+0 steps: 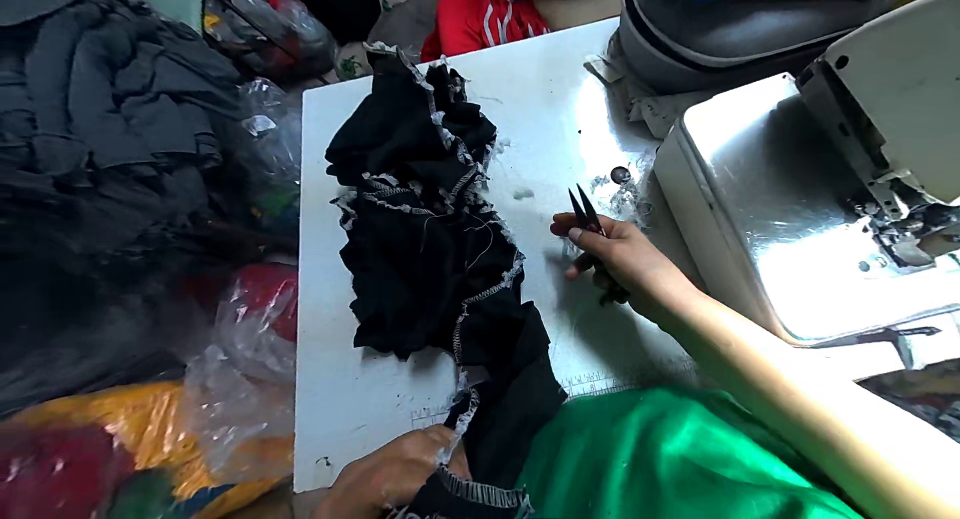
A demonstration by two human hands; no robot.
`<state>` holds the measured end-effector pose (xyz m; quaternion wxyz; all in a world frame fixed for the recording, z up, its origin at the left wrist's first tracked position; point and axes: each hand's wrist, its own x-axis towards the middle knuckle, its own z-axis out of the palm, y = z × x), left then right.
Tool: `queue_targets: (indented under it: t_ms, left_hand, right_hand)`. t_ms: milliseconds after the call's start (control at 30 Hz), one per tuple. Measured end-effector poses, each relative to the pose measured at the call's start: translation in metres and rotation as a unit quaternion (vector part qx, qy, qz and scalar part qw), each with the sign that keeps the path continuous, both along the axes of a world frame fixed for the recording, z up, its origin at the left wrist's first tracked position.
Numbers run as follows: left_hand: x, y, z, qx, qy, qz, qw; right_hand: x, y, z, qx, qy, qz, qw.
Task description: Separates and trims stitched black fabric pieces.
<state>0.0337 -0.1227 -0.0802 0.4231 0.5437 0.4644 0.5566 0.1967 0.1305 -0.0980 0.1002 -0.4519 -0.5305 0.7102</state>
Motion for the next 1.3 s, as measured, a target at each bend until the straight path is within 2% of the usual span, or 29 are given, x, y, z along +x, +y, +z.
queue_targets:
  t_ms: [100,233,267,333,367,400,467,533,600,733,867,933,1033,1167,1233,1300]
  left_hand:
    - [0.008,0.002,-0.005,-0.013,0.028,-0.001,1.0]
    - [0.023,0.007,-0.01,-0.029,0.004,0.025,0.999]
    - [0.025,0.006,-0.011,-0.028,-0.004,0.037,0.999]
    - [0.024,0.006,-0.013,-0.025,-0.015,0.062,0.998]
    - [0.022,0.006,-0.012,-0.023,-0.016,0.069,0.997]
    - [0.019,0.006,-0.012,-0.018,-0.014,0.07,0.997]
    - [0.013,0.007,-0.007,-0.003,-0.019,0.066,0.998]
    - [0.008,0.008,0.001,0.002,-0.026,0.069,0.997]
    - [0.005,0.008,0.008,-0.004,-0.019,0.082,0.996]
    - [-0.002,0.007,0.004,0.01,-0.041,0.086,0.995]
    - [-0.015,-0.002,-0.009,0.071,-0.118,0.024,0.99]
    - [-0.004,0.003,0.003,0.037,-0.122,0.064,0.99]
    - [0.01,0.009,0.006,0.005,-0.033,0.086,0.996]
    - [0.022,0.009,-0.001,-0.001,-0.021,0.078,0.997]
    - [0.027,0.007,-0.006,-0.017,-0.025,0.075,0.997]
    - [0.034,0.006,-0.008,-0.035,-0.019,0.08,0.996]
  right_hand:
    - [0.007,-0.008,0.009,0.014,0.001,0.021,1.0]
    - [0.03,-0.013,0.018,0.118,-0.026,0.173,0.977]
    - [0.037,-0.018,0.017,0.11,-0.024,0.23,0.967]
    - [0.042,-0.026,0.013,0.027,-0.067,0.352,0.933]
    - [0.04,-0.029,0.006,-0.01,-0.092,0.377,0.922]
    - [0.038,-0.032,-0.003,-0.039,-0.106,0.365,0.924]
    - [0.034,-0.033,-0.018,-0.083,-0.089,0.279,0.953]
    - [0.027,-0.028,-0.019,-0.07,-0.063,0.16,0.983]
    - [0.018,-0.013,-0.021,-0.057,-0.028,0.054,0.997]
    - [-0.007,0.009,-0.028,-0.118,0.042,-0.137,0.983]
    - [-0.023,0.014,-0.031,-0.078,0.071,-0.187,0.977]
    - [-0.029,0.02,-0.028,-0.052,0.073,-0.169,0.982]
    - [-0.028,0.015,-0.002,-0.029,0.046,-0.114,0.992]
    - [-0.008,0.005,0.03,0.051,-0.029,0.033,0.998]
    - [0.008,0.002,0.037,0.154,-0.088,0.145,0.974]
    - [0.027,-0.007,0.038,0.27,-0.121,0.223,0.929]
